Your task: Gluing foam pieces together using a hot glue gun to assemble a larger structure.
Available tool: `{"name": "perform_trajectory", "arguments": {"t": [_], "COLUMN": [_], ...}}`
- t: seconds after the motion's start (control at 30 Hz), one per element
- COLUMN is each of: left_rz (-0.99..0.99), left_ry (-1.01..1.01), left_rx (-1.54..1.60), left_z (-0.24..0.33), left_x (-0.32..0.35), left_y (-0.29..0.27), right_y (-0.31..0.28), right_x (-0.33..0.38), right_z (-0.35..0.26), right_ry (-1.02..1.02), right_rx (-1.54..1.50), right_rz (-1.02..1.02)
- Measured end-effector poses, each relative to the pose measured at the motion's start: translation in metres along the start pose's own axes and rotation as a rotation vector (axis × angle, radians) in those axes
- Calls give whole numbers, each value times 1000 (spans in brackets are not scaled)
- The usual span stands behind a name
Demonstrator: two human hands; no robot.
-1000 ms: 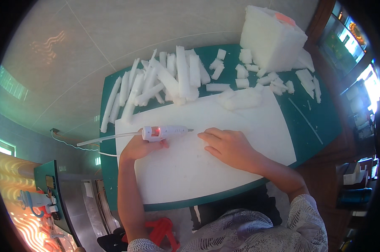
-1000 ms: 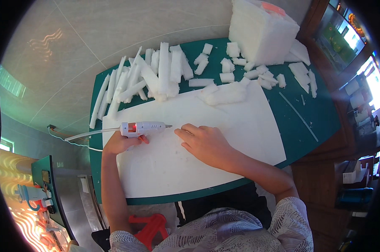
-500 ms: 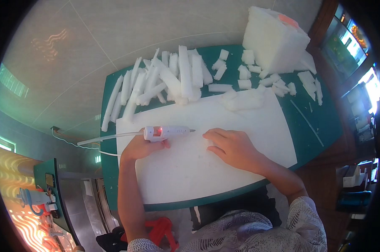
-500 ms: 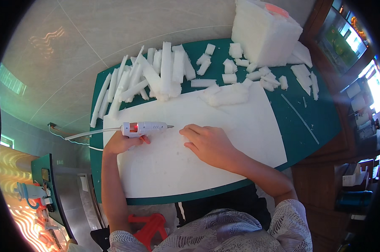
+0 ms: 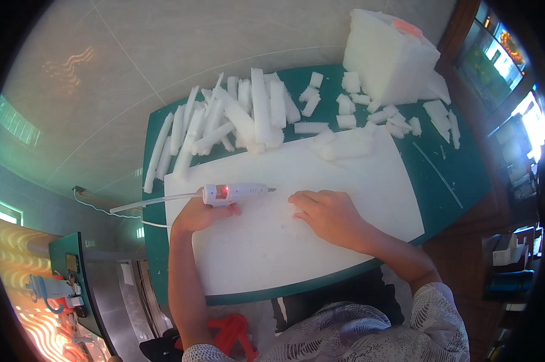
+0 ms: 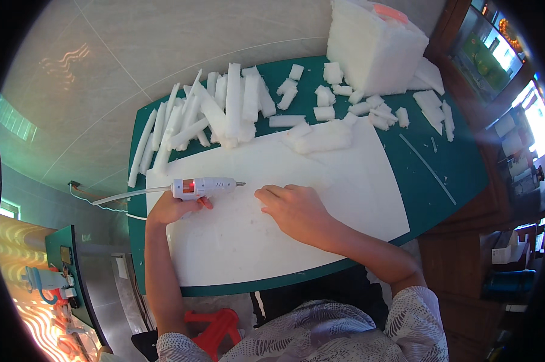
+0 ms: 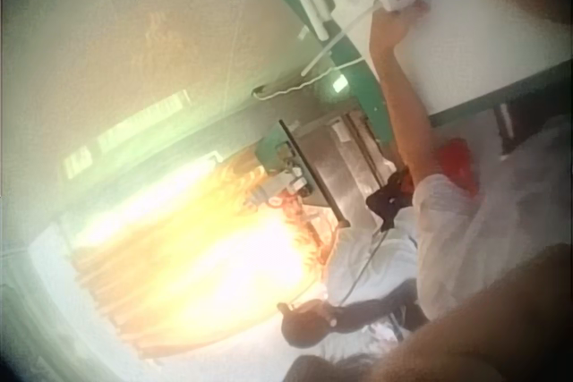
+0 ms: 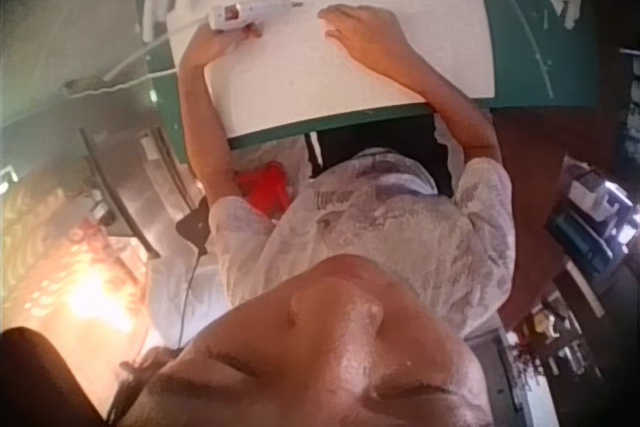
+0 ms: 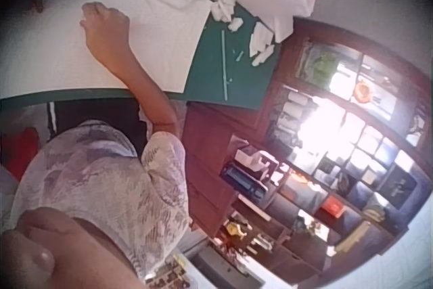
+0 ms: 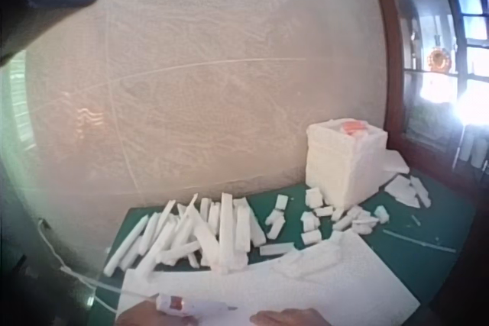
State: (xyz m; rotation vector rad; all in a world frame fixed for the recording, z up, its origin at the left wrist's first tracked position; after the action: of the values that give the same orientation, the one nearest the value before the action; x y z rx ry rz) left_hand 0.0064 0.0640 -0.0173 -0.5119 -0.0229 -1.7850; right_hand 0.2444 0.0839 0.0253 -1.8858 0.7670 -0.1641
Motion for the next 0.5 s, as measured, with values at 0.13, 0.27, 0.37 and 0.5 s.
{"name": "perform_trajectory", "arguments": {"t": [0.13,0.27,0.37,0.5], "left_rz": [-4,-17,-20,-11], "left_ry": [16,28,2,4], "left_rx": [3,5,7,27], "left_z": [0,0,-4,0], "left_x": [0,-1,-2,-1], "left_y": [0,0,0,1], "right_y": [1,1,-1,0], "right_x": [-2,-2,-2,1], "right_z": [-2,0,1,2], "right_ry": [-7,17,44,46], "right_rx": [20,35,12,9], "right_rz": [-11,-18,-33,-14]}}
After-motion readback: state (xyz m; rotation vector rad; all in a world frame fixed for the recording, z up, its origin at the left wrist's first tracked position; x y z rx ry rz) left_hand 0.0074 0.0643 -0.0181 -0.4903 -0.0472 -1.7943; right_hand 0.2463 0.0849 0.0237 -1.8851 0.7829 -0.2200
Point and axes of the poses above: each hand's wrist, its own x-axis away from the middle knuckle, its own y-axis out of the palm, z = x × y, the point moved 7 cm from there along -x, towards the middle knuckle, and after that the axes turned 4 degrees about -z, right-handed, at the moved point
